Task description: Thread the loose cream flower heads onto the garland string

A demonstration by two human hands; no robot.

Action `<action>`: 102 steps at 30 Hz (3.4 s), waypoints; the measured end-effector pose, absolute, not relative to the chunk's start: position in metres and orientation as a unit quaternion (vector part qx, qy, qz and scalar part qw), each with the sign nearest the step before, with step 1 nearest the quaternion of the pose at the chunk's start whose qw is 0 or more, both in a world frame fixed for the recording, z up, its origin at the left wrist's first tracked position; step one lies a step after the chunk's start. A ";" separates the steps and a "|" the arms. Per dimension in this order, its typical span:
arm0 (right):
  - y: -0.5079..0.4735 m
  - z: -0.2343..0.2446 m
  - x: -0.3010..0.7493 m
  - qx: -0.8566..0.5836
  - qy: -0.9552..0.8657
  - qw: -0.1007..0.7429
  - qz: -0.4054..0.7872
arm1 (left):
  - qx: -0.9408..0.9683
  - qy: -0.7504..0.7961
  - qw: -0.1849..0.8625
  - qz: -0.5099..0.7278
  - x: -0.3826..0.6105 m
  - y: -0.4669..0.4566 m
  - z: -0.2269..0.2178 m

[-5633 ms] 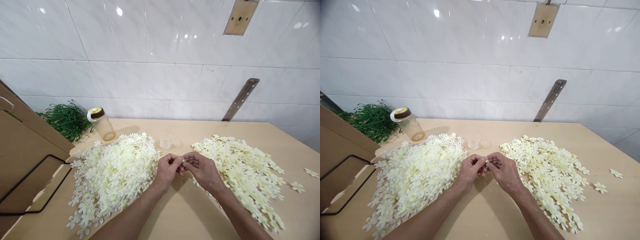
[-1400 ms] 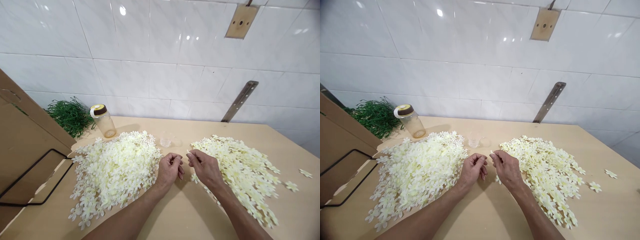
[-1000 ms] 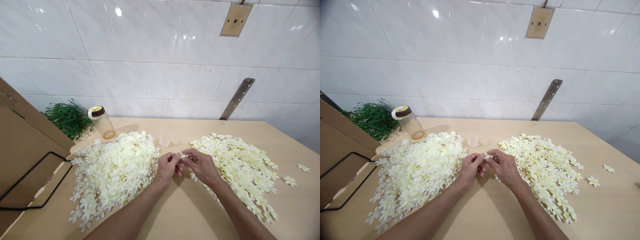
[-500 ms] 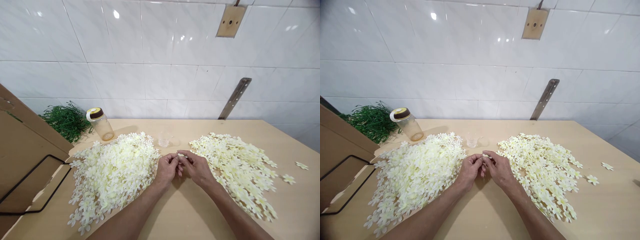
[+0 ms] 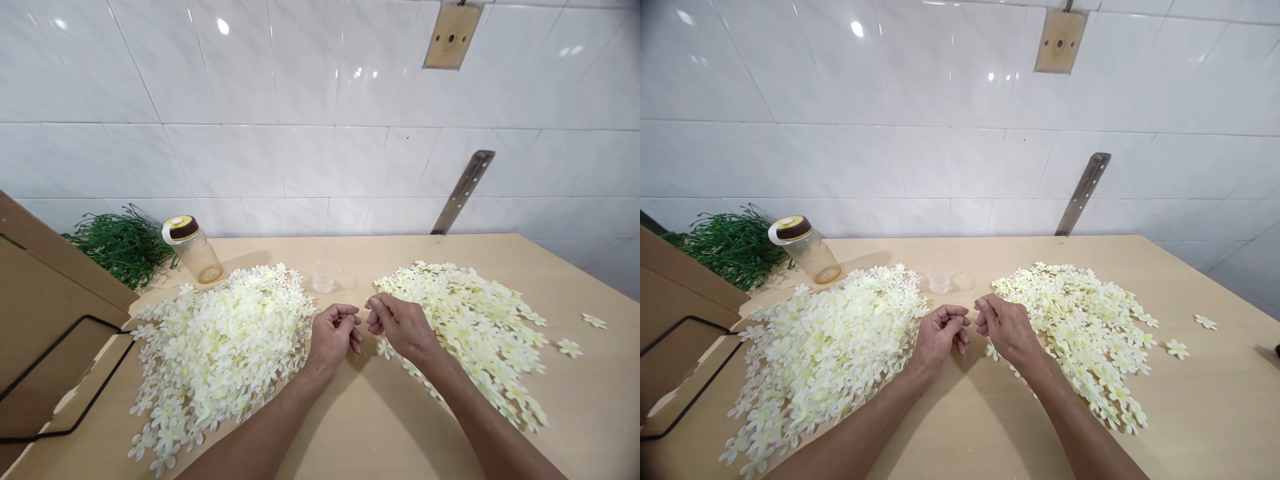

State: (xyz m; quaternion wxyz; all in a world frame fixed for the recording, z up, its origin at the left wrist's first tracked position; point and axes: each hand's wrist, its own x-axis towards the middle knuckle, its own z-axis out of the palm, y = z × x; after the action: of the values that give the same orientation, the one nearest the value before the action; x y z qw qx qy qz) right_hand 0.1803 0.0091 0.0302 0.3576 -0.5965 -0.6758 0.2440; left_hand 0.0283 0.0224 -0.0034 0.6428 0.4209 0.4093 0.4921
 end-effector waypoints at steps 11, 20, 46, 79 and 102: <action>0.014 0.019 0.175 -0.579 -0.562 0.422 0.414 | 0.388 0.414 0.656 0.499 0.026 0.025 0.000; 0.008 0.037 0.177 -0.564 -0.576 0.397 0.439 | 0.378 0.412 0.662 0.499 0.024 0.025 0.002; 0.006 0.029 0.168 -0.540 -0.596 0.369 0.466 | 0.378 0.408 0.668 0.495 0.023 0.024 0.005; -0.002 0.047 0.173 -0.617 -0.696 0.280 0.237 | 0.377 0.412 0.663 0.499 0.024 0.024 0.005; 0.001 0.041 0.178 -0.597 -0.748 0.275 0.092 | 0.377 0.401 0.680 0.484 0.022 0.027 0.003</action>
State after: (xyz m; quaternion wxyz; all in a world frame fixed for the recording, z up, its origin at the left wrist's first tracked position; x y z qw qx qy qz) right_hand 0.1784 0.0012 0.0406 0.2754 -0.5966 -0.7482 0.0917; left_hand 0.0215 0.0273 0.0034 0.6804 0.3774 0.4006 0.4839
